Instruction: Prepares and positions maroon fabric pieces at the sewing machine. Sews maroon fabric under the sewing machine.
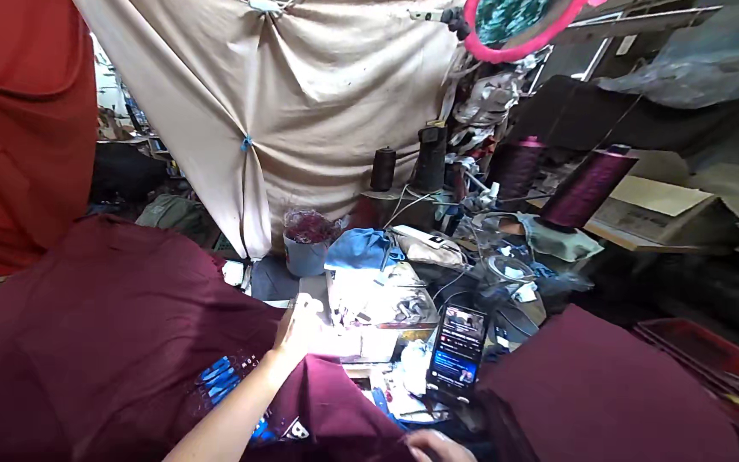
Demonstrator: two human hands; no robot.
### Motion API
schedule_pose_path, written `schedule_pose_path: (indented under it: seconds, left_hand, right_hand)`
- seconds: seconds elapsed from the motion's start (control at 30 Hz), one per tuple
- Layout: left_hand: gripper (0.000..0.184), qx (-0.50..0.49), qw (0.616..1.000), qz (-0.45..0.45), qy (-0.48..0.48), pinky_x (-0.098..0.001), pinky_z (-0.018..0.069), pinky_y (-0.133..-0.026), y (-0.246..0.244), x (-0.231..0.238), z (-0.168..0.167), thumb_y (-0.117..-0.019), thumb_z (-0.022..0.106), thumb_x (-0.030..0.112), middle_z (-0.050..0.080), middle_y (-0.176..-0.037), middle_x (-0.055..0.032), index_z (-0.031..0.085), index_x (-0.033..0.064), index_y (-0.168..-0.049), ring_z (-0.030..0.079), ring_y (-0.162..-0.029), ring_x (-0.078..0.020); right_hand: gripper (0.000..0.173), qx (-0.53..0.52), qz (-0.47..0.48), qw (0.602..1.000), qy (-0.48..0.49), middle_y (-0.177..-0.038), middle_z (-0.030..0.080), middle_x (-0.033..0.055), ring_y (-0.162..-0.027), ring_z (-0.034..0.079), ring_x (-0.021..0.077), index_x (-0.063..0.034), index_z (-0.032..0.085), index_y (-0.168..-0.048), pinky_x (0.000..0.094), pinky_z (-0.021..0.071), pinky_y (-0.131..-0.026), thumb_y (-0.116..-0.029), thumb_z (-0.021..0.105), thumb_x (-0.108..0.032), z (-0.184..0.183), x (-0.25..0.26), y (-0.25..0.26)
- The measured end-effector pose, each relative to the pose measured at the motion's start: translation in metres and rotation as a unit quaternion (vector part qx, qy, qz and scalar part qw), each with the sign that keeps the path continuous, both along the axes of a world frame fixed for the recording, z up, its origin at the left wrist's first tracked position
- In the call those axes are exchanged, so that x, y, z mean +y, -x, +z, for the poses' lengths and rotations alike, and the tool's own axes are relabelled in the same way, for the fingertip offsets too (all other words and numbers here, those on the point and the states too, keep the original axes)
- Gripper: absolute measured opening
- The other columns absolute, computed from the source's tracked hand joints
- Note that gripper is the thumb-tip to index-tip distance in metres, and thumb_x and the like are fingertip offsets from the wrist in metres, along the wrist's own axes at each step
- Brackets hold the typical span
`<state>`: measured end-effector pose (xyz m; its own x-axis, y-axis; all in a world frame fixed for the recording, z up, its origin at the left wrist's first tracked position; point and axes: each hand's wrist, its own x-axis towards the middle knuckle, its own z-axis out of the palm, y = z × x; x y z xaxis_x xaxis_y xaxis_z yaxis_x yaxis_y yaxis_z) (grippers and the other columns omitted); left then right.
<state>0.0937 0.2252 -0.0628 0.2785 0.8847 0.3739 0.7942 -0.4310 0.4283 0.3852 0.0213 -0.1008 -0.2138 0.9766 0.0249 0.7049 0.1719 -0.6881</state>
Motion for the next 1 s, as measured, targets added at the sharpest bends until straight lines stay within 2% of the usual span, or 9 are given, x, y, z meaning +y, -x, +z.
schedule_pose_path:
  seconds: [0.1,0.23,0.27,0.33,0.43,0.63,0.8,0.87,1.0]
  left_hand:
    - [0.021,-0.008,0.997,-0.014,-0.069,-0.0458,0.0551,-0.097,0.000,-0.021,-0.014,-0.0979,0.059,0.015,0.074,-0.109,-0.0140,0.077,0.0041,-0.102,0.070,-0.109,-0.0305]
    - [0.033,0.007,0.992,-0.057,-0.110,-0.0501,0.0498,-0.107,0.010,-0.036,-0.031,-0.0998,0.052,0.024,0.071,-0.128,-0.0130,0.076,0.0065,-0.116,0.064,-0.126,-0.0315]
    - [0.035,0.011,0.990,-0.052,-0.127,-0.0501,0.0499,-0.107,0.010,-0.039,-0.035,-0.1002,0.051,0.025,0.071,-0.129,-0.0123,0.076,0.0072,-0.117,0.063,-0.127,-0.0312]
    - [0.036,0.008,0.987,-0.045,-0.151,-0.0498,0.0513,-0.106,0.007,-0.044,-0.037,-0.1001,0.051,0.025,0.071,-0.129,-0.0114,0.075,0.0071,-0.118,0.063,-0.127,-0.0307]
    - [0.036,0.001,0.986,-0.040,-0.162,-0.0502,0.0517,-0.105,0.001,-0.051,-0.035,-0.0991,0.051,0.025,0.072,-0.126,-0.0135,0.075,0.0047,-0.116,0.065,-0.124,-0.0315]
    - [0.042,0.026,0.997,-0.026,-0.062,-0.0500,0.0425,-0.115,-0.011,-0.036,-0.029,-0.1018,0.045,0.027,0.066,-0.138,-0.0099,0.071,0.0080,-0.129,0.057,-0.135,-0.0290]
    - [0.043,0.008,0.995,-0.025,-0.098,-0.0509,0.0428,-0.114,-0.016,-0.016,-0.037,-0.1033,0.045,0.028,0.067,-0.137,-0.0105,0.072,0.0043,-0.125,0.059,-0.133,-0.0317]
    - [0.042,0.022,0.995,-0.019,-0.093,-0.0513,0.0417,-0.115,-0.017,-0.016,-0.035,-0.1026,0.046,0.028,0.067,-0.138,-0.0111,0.071,0.0045,-0.127,0.058,-0.134,-0.0322]
    - [0.039,0.092,0.995,-0.012,-0.042,-0.0546,0.0403,-0.115,-0.018,-0.020,-0.025,-0.1030,0.052,0.027,0.064,-0.139,-0.0157,0.068,0.0069,-0.132,0.056,-0.134,-0.0358]
  right_hand:
    - [0.023,0.075,-0.018,0.992,-0.097,-0.114,0.075,0.0126,-0.109,0.071,0.0224,-0.0017,0.077,-0.112,0.0411,0.0558,-0.101,-0.0982,0.061,-0.012,-0.010,0.055,0.054]
    - [0.035,0.136,-0.048,0.989,-0.025,-0.121,0.072,0.0151,-0.117,0.067,0.0236,-0.0012,0.072,-0.124,0.0409,0.0494,-0.107,-0.0993,0.065,-0.025,-0.023,0.108,0.097]
    - [0.035,0.142,-0.039,0.989,-0.007,-0.115,0.074,0.0148,-0.112,0.069,0.0234,-0.0006,0.073,-0.119,0.0420,0.0510,-0.104,-0.0989,0.065,-0.028,-0.026,0.114,0.100]
    - [0.030,0.193,-0.009,0.981,0.027,-0.091,0.070,0.0085,-0.088,0.065,0.0156,-0.0008,0.073,-0.100,0.0372,0.0527,-0.086,-0.0984,0.063,-0.029,-0.033,0.115,0.100]
    - [0.018,0.327,0.029,0.938,0.109,-0.073,0.060,-0.0071,-0.066,0.056,0.0015,-0.0118,0.066,-0.085,0.0238,0.0484,-0.063,-0.0966,0.063,-0.024,-0.027,0.104,0.091]
    - [0.020,0.341,-0.008,0.937,0.080,-0.078,0.064,-0.0044,-0.076,0.061,0.0034,-0.0079,0.070,-0.087,0.0268,0.0526,-0.076,-0.0995,0.062,-0.022,-0.021,0.107,0.085]
    - [0.019,0.356,-0.064,0.929,0.078,-0.079,0.065,-0.0030,-0.076,0.061,0.0047,-0.0073,0.070,-0.088,0.0280,0.0527,-0.076,-0.0980,0.066,-0.023,-0.014,0.117,0.091]
    - [0.022,0.320,-0.068,0.943,0.067,-0.079,0.065,-0.0011,-0.077,0.061,0.0063,-0.0064,0.071,-0.088,0.0302,0.0517,-0.077,-0.0983,0.066,-0.025,-0.014,0.117,0.091]
    - [0.030,0.164,-0.085,0.983,-0.008,-0.098,0.075,0.0125,-0.097,0.071,0.0207,-0.0014,0.077,-0.103,0.0424,0.0545,-0.094,-0.1014,0.059,-0.025,0.006,0.095,0.077]
